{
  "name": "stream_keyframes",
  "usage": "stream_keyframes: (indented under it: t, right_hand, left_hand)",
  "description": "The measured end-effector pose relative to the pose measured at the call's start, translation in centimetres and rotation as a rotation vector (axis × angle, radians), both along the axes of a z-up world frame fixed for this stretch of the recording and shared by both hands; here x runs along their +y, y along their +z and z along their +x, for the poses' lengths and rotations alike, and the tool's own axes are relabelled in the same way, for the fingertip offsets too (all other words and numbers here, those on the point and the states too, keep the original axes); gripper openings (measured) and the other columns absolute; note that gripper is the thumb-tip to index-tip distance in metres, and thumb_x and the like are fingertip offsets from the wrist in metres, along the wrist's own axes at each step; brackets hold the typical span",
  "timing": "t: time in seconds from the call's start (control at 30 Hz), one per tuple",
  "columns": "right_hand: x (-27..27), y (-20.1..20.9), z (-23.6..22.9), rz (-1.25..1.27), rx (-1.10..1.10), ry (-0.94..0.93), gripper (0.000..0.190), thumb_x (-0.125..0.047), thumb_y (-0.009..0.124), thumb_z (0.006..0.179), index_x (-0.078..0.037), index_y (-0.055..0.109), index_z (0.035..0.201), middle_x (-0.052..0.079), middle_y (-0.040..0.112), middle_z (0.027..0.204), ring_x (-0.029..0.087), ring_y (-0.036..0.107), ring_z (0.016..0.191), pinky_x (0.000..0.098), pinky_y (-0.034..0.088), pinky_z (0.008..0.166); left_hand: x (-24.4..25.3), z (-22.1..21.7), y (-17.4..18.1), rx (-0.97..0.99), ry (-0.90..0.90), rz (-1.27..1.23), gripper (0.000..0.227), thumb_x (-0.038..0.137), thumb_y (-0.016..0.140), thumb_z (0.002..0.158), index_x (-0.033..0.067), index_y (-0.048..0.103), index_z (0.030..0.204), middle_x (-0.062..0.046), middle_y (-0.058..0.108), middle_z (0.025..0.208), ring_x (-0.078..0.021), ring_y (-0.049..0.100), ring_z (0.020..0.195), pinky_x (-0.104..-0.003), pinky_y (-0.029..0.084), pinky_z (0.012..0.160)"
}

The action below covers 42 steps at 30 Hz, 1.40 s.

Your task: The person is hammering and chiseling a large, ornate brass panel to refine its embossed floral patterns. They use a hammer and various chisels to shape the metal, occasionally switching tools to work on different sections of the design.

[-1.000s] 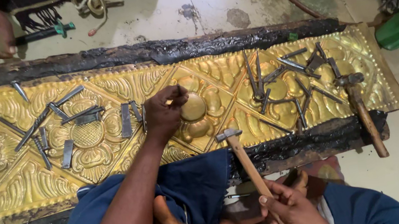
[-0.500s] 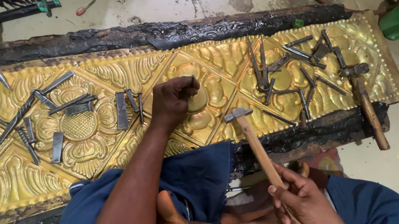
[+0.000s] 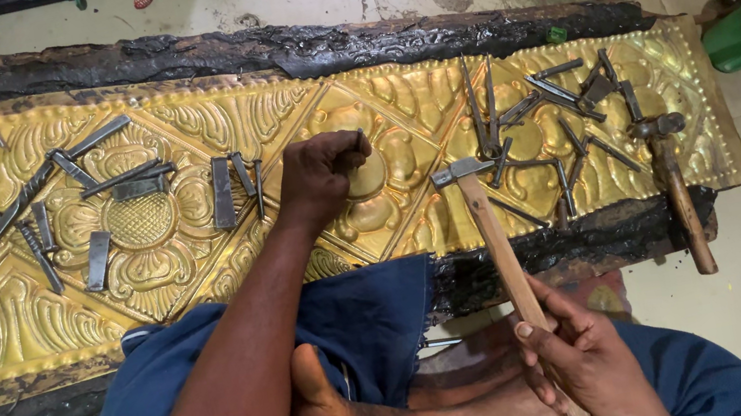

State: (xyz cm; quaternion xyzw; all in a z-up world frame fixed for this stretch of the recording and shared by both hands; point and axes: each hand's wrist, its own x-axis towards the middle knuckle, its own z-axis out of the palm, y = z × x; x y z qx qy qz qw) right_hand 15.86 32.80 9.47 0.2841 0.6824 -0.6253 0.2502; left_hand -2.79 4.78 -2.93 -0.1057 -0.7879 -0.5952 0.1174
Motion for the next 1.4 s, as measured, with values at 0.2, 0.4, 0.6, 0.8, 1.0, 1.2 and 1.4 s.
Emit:
stream_keyframes:
  t: [0.2,0.4,0.6,0.8,1.0,1.2,1.4]
  right_hand:
    - [-1.4,1.2,-0.6,0.1,0.077,0.053,0.069,-0.005,0.061,0.092,-0.015,0.042,0.157,0.007,0.057,0.063,0.014,0.051,0.038,0.0289,0.04,0.031]
    - [-3.9,2.9,-1.7,0.665,0.558,0.392,0.062,-0.009,0.061,0.095,-0.014,0.046,0.155,0.006,0.071,0.067,0.01,0.062,0.051,0.0259,0.051,0.048]
    - [-6.2,3.3,-3.3,0.816,1.008,0.449,0.052,-0.006,0.065,0.098,-0.006,0.052,0.149,0.015,0.075,0.096,0.013,0.07,0.071,0.0299,0.056,0.066]
    - [-7.1,2.7,-4.5,0.824,1.111,0.631,0.056,-0.003,0.064,0.097,-0.002,0.05,0.151,0.024,0.075,0.113,0.025,0.073,0.093,0.0348,0.059,0.074]
    - [-6.4,2.4,-3.1,0.882,1.129,0.365,0.051,-0.005,0.064,0.1,-0.006,0.053,0.149,0.015,0.075,0.095,0.015,0.071,0.07,0.0305,0.056,0.066]
    - [-6.3,1.8,-4.0,0.838,0.971,0.456,0.049,-0.005,0.064,0.098,-0.004,0.056,0.147,0.017,0.078,0.097,0.011,0.071,0.066,0.0282,0.057,0.06]
    - [-5.7,3.1,-3.4,0.913,0.855,0.341,0.052,-0.011,0.066,0.095,-0.006,0.058,0.146,0.009,0.074,0.066,0.011,0.07,0.054,0.0277,0.054,0.056]
  left_hand:
    - [0.0,-0.1,-0.3,0.022,0.001,0.007,0.015,-0.004,0.066,0.086,0.0039,0.074,0.096,-0.009,0.078,0.087,-0.0151,0.076,0.079,-0.029,0.059,0.071]
    - [0.1,-0.1,-0.6,0.024,-0.003,0.04,0.019,-0.007,0.065,0.084,0.0041,0.075,0.097,-0.009,0.078,0.088,-0.0149,0.077,0.08,-0.029,0.059,0.071]
    - [0.1,-0.1,-0.8,0.046,-0.012,0.003,0.02,-0.01,0.065,0.084,0.0031,0.074,0.096,-0.01,0.078,0.089,-0.0154,0.077,0.081,-0.029,0.059,0.073]
    - [0.2,-0.2,-1.1,0.036,-0.02,0.051,0.03,-0.014,0.06,0.079,0.003,0.076,0.097,-0.011,0.078,0.089,-0.0161,0.077,0.082,-0.029,0.061,0.073]
    - [0.0,-0.1,-1.1,0.035,-0.021,-0.024,0.022,-0.011,0.064,0.084,0.0035,0.075,0.096,-0.01,0.077,0.085,-0.0173,0.077,0.079,-0.031,0.06,0.071]
    - [0.2,-0.3,-1.1,0.109,0.006,0.036,0.017,-0.004,0.07,0.085,0.0035,0.074,0.099,-0.01,0.076,0.087,-0.0189,0.076,0.08,-0.031,0.06,0.072]
    - [0.1,-0.1,-0.7,0.024,0.013,0.053,0.018,-0.008,0.063,0.085,0.0029,0.074,0.095,-0.008,0.077,0.085,-0.017,0.078,0.079,-0.029,0.059,0.071]
